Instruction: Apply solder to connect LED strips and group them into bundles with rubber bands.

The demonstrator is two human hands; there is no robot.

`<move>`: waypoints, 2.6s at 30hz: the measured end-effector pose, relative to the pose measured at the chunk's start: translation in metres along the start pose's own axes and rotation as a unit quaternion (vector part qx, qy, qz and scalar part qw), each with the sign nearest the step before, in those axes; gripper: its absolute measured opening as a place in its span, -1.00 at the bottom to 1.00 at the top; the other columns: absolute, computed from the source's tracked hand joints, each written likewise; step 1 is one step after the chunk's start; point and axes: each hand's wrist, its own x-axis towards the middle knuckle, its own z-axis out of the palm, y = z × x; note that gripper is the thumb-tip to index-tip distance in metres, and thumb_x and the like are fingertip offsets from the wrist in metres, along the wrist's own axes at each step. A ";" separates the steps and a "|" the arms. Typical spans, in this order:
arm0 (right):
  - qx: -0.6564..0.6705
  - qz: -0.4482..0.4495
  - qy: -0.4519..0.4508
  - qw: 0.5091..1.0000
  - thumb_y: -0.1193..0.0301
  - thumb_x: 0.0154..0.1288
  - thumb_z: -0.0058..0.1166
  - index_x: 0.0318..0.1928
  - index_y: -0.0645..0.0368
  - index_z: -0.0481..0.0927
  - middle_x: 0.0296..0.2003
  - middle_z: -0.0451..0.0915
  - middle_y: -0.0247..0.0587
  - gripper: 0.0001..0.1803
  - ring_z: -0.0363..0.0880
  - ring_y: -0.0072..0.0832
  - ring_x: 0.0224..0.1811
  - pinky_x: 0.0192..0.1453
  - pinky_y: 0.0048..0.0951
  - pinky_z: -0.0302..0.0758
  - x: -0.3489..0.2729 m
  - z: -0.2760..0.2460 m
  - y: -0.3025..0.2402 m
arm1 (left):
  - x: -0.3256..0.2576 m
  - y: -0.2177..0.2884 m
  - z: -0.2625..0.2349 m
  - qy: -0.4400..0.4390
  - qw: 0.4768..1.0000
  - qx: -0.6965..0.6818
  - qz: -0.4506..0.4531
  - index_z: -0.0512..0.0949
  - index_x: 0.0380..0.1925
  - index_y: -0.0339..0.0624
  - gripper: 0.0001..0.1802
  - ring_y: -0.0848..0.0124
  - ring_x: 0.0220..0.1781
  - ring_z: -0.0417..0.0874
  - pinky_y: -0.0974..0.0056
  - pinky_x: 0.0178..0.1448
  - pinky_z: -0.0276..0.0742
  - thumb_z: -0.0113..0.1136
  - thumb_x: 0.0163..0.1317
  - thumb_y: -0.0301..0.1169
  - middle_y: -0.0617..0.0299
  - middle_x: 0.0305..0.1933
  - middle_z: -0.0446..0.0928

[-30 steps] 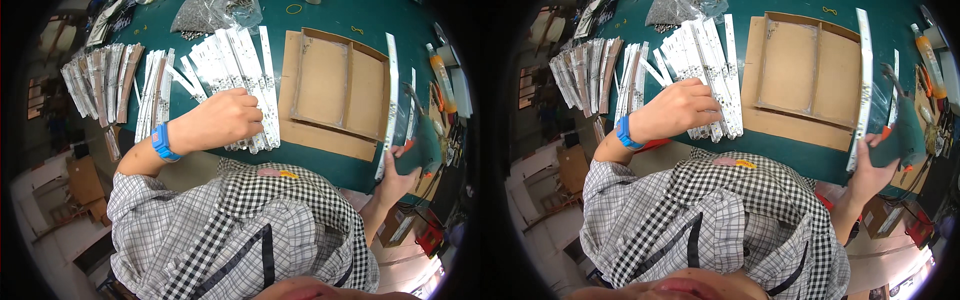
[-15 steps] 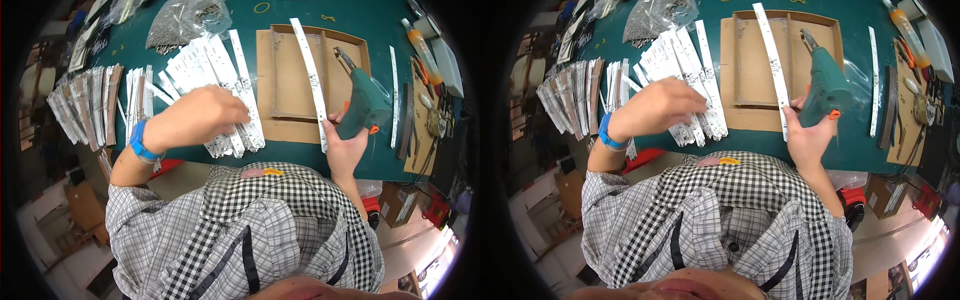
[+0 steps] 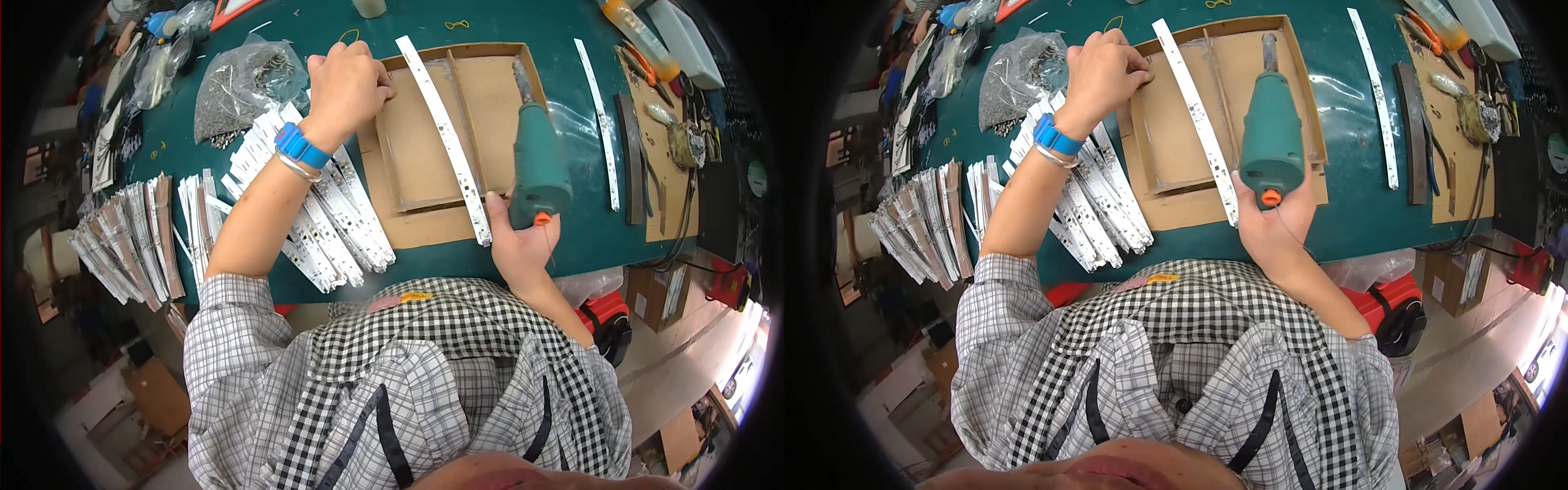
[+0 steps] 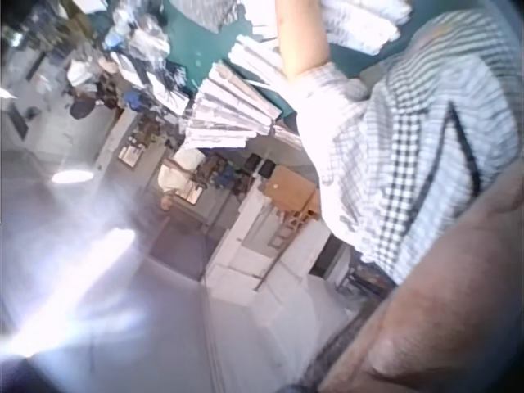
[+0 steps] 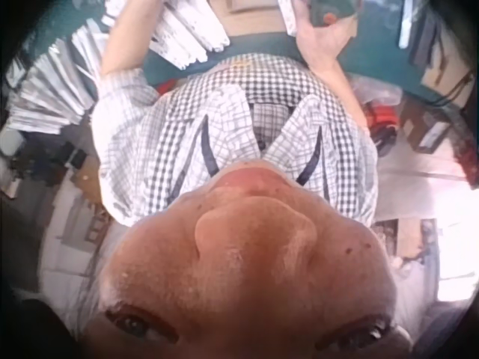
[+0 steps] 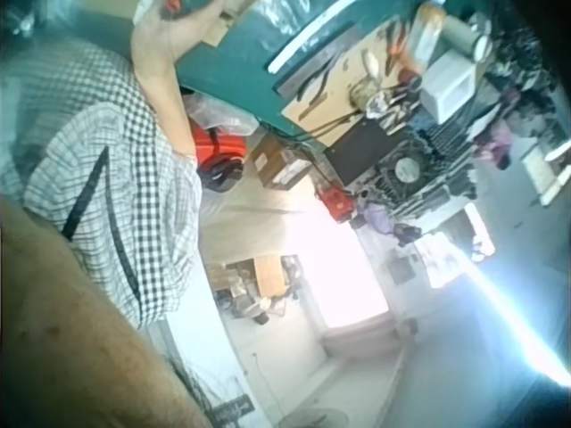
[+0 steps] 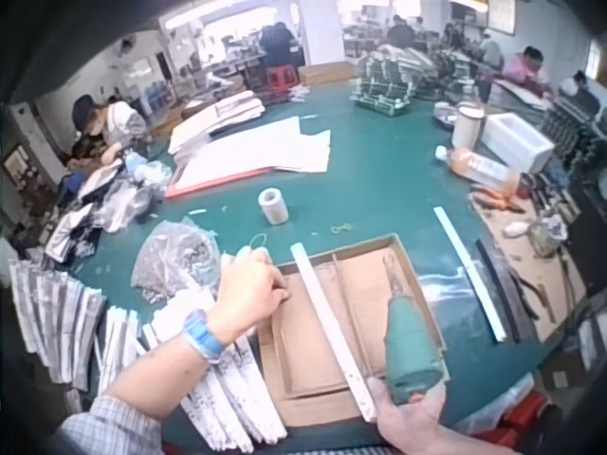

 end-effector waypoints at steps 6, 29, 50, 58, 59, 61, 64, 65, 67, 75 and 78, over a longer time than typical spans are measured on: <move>-0.014 -0.075 -0.024 0.997 0.63 0.24 0.30 -0.10 0.27 0.51 -0.25 0.55 -0.34 -0.73 0.51 -0.61 -0.23 -0.12 -0.54 0.49 0.015 -0.020 -0.020 | -0.008 0.005 -0.003 0.112 0.981 -0.134 0.089 0.77 -0.33 -0.10 -0.86 0.33 -0.17 0.65 0.20 -0.07 0.52 0.44 0.06 -0.41 0.31 -0.24 0.69; 0.134 0.113 -0.105 0.979 0.83 0.09 0.21 0.31 0.29 0.24 -0.23 0.45 -0.24 -0.23 0.65 -0.44 -0.21 -0.22 -0.50 0.63 0.021 -0.003 -0.056 | -0.080 0.095 -0.049 0.101 0.874 -0.407 0.247 0.69 -0.30 -0.15 -0.73 0.29 -0.40 0.71 0.32 -0.38 0.57 0.53 -0.04 -0.44 0.19 -0.37 0.69; 0.144 0.076 -0.128 0.978 0.77 0.17 0.25 0.37 0.29 0.17 -0.23 0.43 -0.23 -0.21 0.69 -0.37 -0.13 -0.36 -0.55 0.62 0.019 -0.005 -0.048 | -0.093 0.090 -0.052 -0.002 0.845 -0.523 0.114 0.70 -0.38 -0.28 -0.82 0.38 -0.32 0.76 0.40 -0.27 0.64 0.47 -0.02 -0.65 0.13 -0.32 0.72; 0.113 0.078 -0.142 0.980 0.79 0.14 0.24 0.36 0.28 0.19 -0.22 0.43 -0.22 -0.21 0.67 -0.40 -0.17 -0.33 -0.54 0.63 0.022 -0.004 -0.049 | -0.094 0.093 -0.053 0.065 0.871 -0.455 0.173 0.70 -0.38 -0.26 -0.80 0.31 -0.35 0.76 0.37 -0.32 0.65 0.46 -0.05 -0.66 0.15 -0.35 0.70; 0.115 0.083 -0.136 0.980 0.79 0.14 0.24 0.36 0.28 0.19 -0.22 0.43 -0.22 -0.20 0.66 -0.40 -0.17 -0.31 -0.53 0.63 0.022 -0.003 -0.049 | -0.094 0.093 -0.052 0.065 0.871 -0.456 0.172 0.70 -0.38 -0.26 -0.80 0.32 -0.34 0.76 0.38 -0.32 0.65 0.46 -0.05 -0.66 0.15 -0.35 0.71; 0.119 0.092 -0.122 0.981 0.79 0.13 0.24 0.37 0.28 0.18 -0.22 0.43 -0.23 -0.19 0.66 -0.41 -0.18 -0.29 -0.52 0.64 0.021 -0.002 -0.050 | -0.094 0.092 -0.050 0.065 0.868 -0.460 0.172 0.71 -0.37 -0.25 -0.79 0.33 -0.33 0.76 0.39 -0.32 0.65 0.46 -0.06 -0.66 0.15 -0.35 0.71; 0.087 0.097 -0.134 0.982 0.81 0.14 0.23 0.36 0.30 0.20 -0.20 0.44 -0.22 -0.21 0.67 -0.40 -0.15 -0.19 -0.49 0.65 0.022 -0.003 -0.045 | -0.093 0.087 -0.047 0.026 0.867 -0.479 0.136 0.72 -0.37 -0.26 -0.83 0.39 -0.32 0.76 0.40 -0.31 0.64 0.45 -0.03 -0.62 0.16 -0.33 0.73; 0.073 0.074 -0.130 0.986 0.81 0.15 0.22 0.34 0.31 0.22 -0.20 0.44 -0.22 -0.24 0.67 -0.39 -0.13 -0.16 -0.48 0.65 0.022 -0.002 -0.041 | -0.090 0.084 -0.045 0.019 0.874 -0.472 0.113 0.72 -0.37 -0.26 -0.85 0.42 -0.32 0.76 0.41 -0.31 0.64 0.44 -0.01 -0.61 0.17 -0.32 0.73; 0.046 0.028 -0.122 0.991 0.81 0.17 0.20 0.30 0.33 0.27 -0.19 0.45 -0.22 -0.31 0.69 -0.37 -0.11 -0.10 -0.46 0.65 0.021 0.000 -0.031 | -0.077 0.070 -0.039 0.005 0.886 -0.458 0.067 0.73 -0.37 -0.28 -0.88 0.47 -0.33 0.75 0.42 -0.31 0.63 0.42 0.03 -0.57 0.19 -0.32 0.74; -0.086 -0.084 -0.161 0.980 0.78 0.23 0.17 0.06 0.37 0.47 -0.21 0.55 -0.23 -0.62 0.70 -0.43 -0.13 -0.04 -0.46 0.62 0.019 -0.008 -0.003 | -0.040 0.042 -0.003 -0.002 0.931 -0.365 0.003 0.75 -0.30 -0.29 -0.87 0.48 -0.33 0.78 0.40 -0.20 0.69 0.40 0.15 -0.49 0.19 -0.38 0.76; -0.121 -0.037 -0.147 0.981 0.76 0.23 0.19 -0.07 0.36 0.56 -0.24 0.66 -0.23 -0.74 0.68 -0.53 -0.18 -0.09 -0.52 0.59 0.019 -0.009 -0.001 | -0.040 0.041 0.003 -0.005 0.934 -0.357 0.009 0.76 -0.28 -0.28 -0.87 0.48 -0.33 0.78 0.41 -0.20 0.69 0.40 0.15 -0.49 0.19 -0.37 0.76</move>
